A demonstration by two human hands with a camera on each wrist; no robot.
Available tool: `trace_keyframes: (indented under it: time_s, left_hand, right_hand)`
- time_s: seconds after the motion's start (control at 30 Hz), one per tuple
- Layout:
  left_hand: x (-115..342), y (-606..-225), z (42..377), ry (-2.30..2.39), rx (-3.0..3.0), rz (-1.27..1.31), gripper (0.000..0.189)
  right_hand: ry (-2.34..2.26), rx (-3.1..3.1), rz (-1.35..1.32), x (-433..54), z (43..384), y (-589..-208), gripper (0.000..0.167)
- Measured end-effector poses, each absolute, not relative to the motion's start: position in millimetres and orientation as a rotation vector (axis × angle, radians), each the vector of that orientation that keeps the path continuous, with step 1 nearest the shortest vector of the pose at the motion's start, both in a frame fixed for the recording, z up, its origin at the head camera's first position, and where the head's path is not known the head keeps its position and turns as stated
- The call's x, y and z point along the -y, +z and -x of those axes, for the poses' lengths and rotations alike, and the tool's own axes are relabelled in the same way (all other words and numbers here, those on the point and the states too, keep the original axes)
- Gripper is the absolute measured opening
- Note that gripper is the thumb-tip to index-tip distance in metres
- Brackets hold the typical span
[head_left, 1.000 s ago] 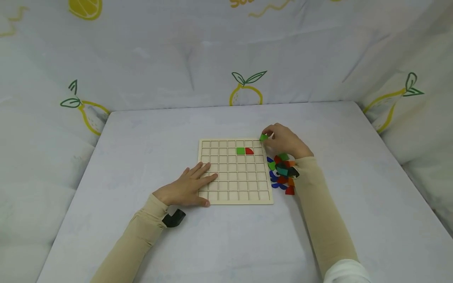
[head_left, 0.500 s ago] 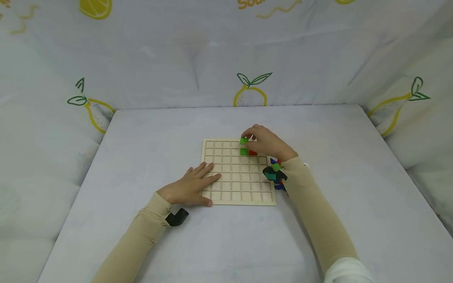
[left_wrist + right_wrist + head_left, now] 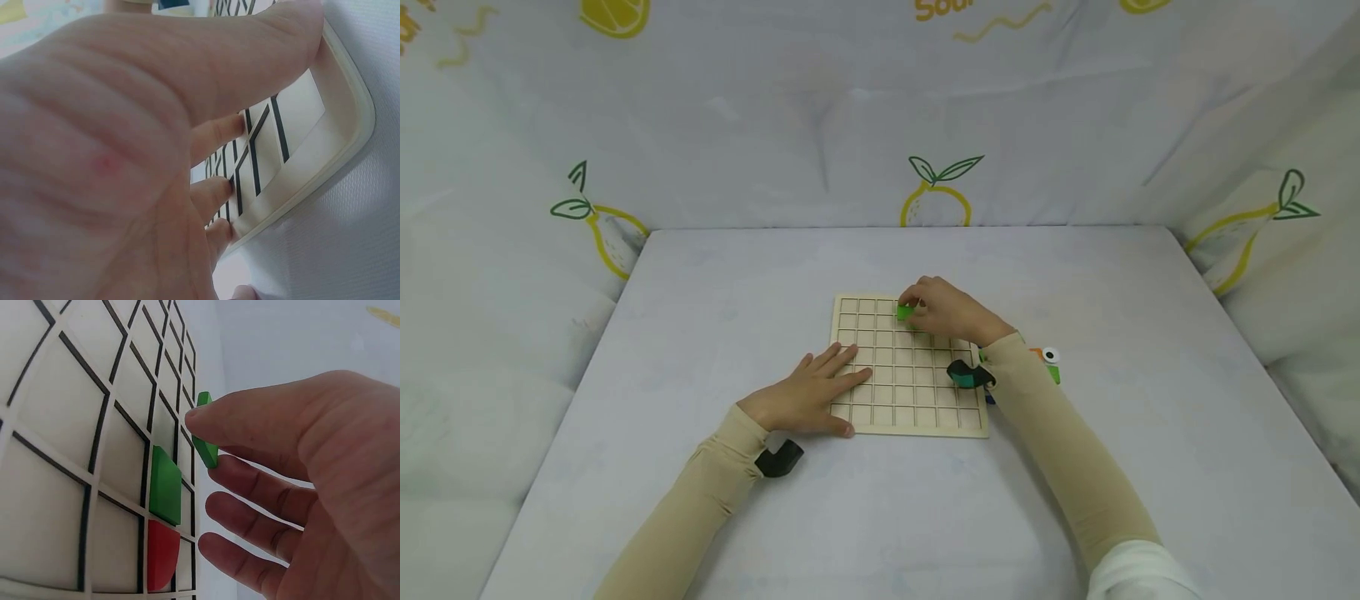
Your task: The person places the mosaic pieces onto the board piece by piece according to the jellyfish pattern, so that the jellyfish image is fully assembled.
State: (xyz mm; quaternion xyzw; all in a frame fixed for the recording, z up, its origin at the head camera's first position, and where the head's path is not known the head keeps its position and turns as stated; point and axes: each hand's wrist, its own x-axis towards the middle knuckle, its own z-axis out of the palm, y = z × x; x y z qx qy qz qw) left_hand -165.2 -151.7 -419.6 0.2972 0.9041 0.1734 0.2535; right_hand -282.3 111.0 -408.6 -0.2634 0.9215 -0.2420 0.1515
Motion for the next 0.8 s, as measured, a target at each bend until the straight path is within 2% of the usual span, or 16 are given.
trace_keyframes:
  time_s: [0.8]
  left_hand:
    - [150.9,-418.0,164.9,0.483,-2.45,-0.801,0.087]
  right_hand:
    - [-0.547,-2.637,0.777,-106.2,280.7,-413.2,0.033]
